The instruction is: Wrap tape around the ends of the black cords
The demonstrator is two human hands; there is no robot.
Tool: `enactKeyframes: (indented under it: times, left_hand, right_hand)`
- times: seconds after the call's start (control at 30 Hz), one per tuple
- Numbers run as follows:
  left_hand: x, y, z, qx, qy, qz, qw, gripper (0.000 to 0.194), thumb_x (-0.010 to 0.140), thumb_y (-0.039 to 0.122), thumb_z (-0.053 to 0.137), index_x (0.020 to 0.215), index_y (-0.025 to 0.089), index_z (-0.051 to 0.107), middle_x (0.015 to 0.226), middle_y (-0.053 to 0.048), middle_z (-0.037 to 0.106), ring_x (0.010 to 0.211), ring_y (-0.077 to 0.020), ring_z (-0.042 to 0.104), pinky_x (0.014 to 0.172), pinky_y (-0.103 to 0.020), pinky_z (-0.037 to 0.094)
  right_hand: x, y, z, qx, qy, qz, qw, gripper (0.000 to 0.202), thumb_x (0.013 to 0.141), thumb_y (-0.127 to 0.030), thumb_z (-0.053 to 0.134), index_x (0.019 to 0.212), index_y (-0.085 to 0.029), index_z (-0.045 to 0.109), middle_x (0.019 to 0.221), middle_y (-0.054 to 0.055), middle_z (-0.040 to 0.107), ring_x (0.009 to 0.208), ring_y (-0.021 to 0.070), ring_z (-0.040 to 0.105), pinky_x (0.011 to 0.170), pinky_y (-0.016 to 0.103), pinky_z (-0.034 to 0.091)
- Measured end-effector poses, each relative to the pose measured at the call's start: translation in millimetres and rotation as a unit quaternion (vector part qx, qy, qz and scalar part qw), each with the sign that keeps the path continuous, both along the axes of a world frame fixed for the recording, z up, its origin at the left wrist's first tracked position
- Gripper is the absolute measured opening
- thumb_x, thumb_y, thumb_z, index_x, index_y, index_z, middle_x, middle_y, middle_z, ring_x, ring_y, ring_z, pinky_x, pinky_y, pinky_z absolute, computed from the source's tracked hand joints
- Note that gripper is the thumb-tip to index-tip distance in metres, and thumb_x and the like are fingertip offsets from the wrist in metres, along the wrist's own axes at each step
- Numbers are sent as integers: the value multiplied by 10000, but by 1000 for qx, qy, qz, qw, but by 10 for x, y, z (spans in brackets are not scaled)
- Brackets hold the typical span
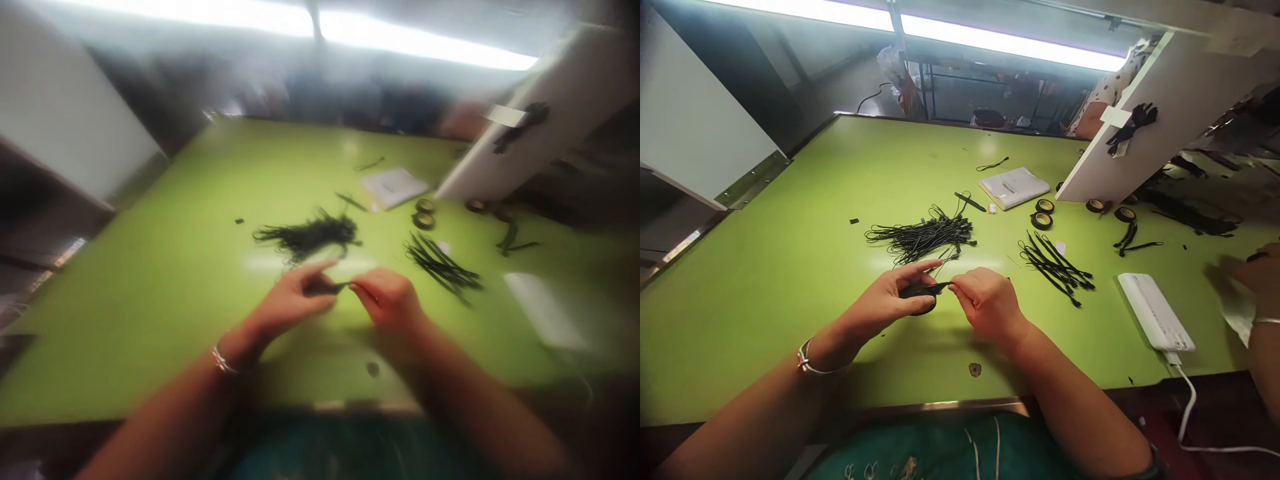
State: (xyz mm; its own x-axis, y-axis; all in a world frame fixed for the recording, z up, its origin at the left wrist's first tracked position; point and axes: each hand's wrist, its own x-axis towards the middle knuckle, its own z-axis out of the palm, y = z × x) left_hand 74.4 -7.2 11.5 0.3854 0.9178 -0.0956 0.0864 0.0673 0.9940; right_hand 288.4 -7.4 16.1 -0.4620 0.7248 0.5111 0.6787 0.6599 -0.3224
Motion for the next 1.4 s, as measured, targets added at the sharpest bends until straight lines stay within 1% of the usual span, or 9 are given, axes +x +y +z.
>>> enactKeyframes:
  times: [0.17, 0.37, 0.43, 0.57, 0.73, 0.9, 1.07, 1.17, 1.4]
  left_hand:
    - [7, -12, -14, -114, -67, -8, 991, 396, 723, 348, 765, 1038, 118, 699, 656, -18, 597, 551, -82, 490, 499, -205, 385]
    - [111, -44, -47, -59, -40, 78, 994, 250, 739, 359, 735, 719, 117, 676, 531, 20, 529, 478, -72, 436, 461, -206, 330]
    - [122, -51, -51, 36, 13, 97, 995, 171, 744, 294, 725, 705, 130, 698, 606, -11, 601, 561, -105, 512, 530, -232, 398]
    - [112, -63, -95, 244, 102, 81, 961, 86, 791, 206, 663, 787, 162, 737, 752, -53, 670, 707, -150, 588, 677, -279, 467]
    - [109, -42, -148, 304, 129, 28, 944, 84, 818, 202, 642, 830, 171, 719, 797, -52, 658, 735, -143, 593, 695, -271, 478]
    - [118, -17, -86, 241, 138, 49, 959, 206, 748, 217, 702, 946, 162, 714, 835, -48, 653, 737, -140, 574, 681, -260, 470]
    - [91, -25, 0, 31, 41, -3, 999, 150, 763, 257, 694, 843, 132, 718, 783, -39, 654, 705, -128, 575, 649, -243, 453]
    - [82, -37, -5, -42, -23, 4, 999, 183, 738, 258, 723, 851, 115, 708, 724, -28, 622, 649, -111, 546, 588, -231, 421]
    - [119, -89, -37, -130, -97, 6, 987, 270, 751, 348, 714, 845, 101, 657, 504, 54, 429, 444, -51, 361, 442, -191, 265]
  right_hand:
    - [-40, -59, -54, 132, -34, -39, 990, 123, 898, -217, 564, 877, -175, 678, 662, 35, 630, 628, 152, 510, 614, 270, 384]
    - [-103, -51, -119, 148, -35, 3, 988, 116, 876, -163, 588, 960, -151, 668, 779, 62, 695, 786, 192, 581, 776, 328, 436]
    - [-105, -20, -113, 100, -31, 28, 994, 113, 891, -180, 569, 934, -151, 669, 780, 67, 696, 793, 200, 581, 780, 341, 440]
    - [-100, 1, -33, -103, 13, 106, 989, 193, 943, -205, 474, 1012, -162, 648, 906, 72, 704, 813, 173, 607, 753, 301, 462]
    - [-75, -19, 69, -298, 47, 73, 951, 206, 933, -234, 489, 797, -170, 630, 733, 8, 652, 660, 118, 559, 631, 233, 418]
    - [-75, -49, 89, -312, 36, 40, 949, 233, 916, -239, 490, 706, -172, 564, 685, -7, 600, 629, 106, 500, 604, 227, 362]
    - [-181, -122, 126, -331, 165, -11, 929, 324, 907, -270, 488, 597, -176, 474, 571, -45, 464, 551, 86, 402, 545, 216, 320]
    - [-220, -134, 122, -346, 212, -19, 914, 311, 900, -291, 492, 612, -175, 496, 581, -44, 467, 557, 88, 395, 541, 216, 324]
    - [-216, -118, 89, -340, 178, -4, 924, 230, 880, -269, 508, 673, -175, 546, 599, -39, 493, 582, 96, 430, 553, 212, 344]
